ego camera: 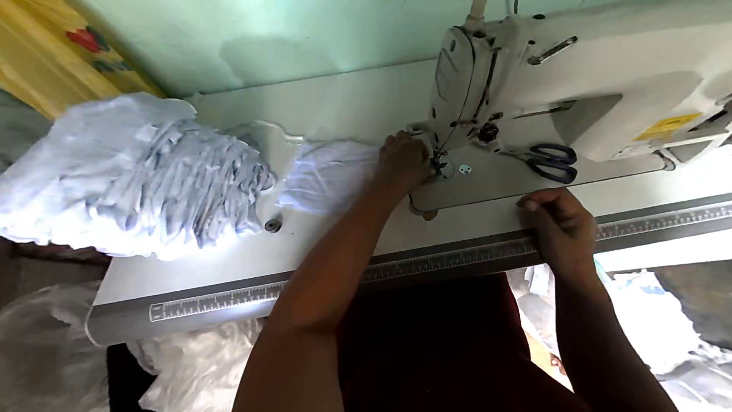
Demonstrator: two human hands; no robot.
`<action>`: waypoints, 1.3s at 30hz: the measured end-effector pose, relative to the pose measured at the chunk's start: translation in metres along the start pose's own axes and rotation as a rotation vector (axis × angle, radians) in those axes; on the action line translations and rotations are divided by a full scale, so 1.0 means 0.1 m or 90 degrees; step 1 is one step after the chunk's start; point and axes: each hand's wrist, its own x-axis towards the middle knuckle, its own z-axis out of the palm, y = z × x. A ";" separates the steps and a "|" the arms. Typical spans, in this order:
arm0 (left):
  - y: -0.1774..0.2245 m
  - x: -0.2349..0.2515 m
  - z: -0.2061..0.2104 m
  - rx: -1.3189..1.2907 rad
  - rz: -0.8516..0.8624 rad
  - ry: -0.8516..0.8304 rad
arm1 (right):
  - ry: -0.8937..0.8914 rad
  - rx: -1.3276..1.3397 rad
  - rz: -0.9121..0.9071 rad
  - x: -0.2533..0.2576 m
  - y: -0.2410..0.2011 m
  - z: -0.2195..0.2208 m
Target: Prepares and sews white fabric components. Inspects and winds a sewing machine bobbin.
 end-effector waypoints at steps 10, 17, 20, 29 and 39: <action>-0.10 -0.05 -0.13 -0.010 0.008 0.004 | -0.035 -0.146 0.002 0.04 0.01 0.05; -0.19 -0.11 -0.36 -0.089 -0.066 0.068 | -0.030 -0.131 0.011 0.04 -0.01 0.05; -0.16 -0.14 -0.31 -0.072 -0.026 0.062 | -0.029 -0.133 0.016 0.04 -0.02 0.06; 0.08 -0.05 0.09 0.019 -0.044 0.012 | -0.030 -0.187 0.019 0.04 0.00 0.06; 0.02 -0.07 -0.07 0.012 -0.034 -0.018 | -0.030 -0.232 0.011 0.04 -0.02 0.09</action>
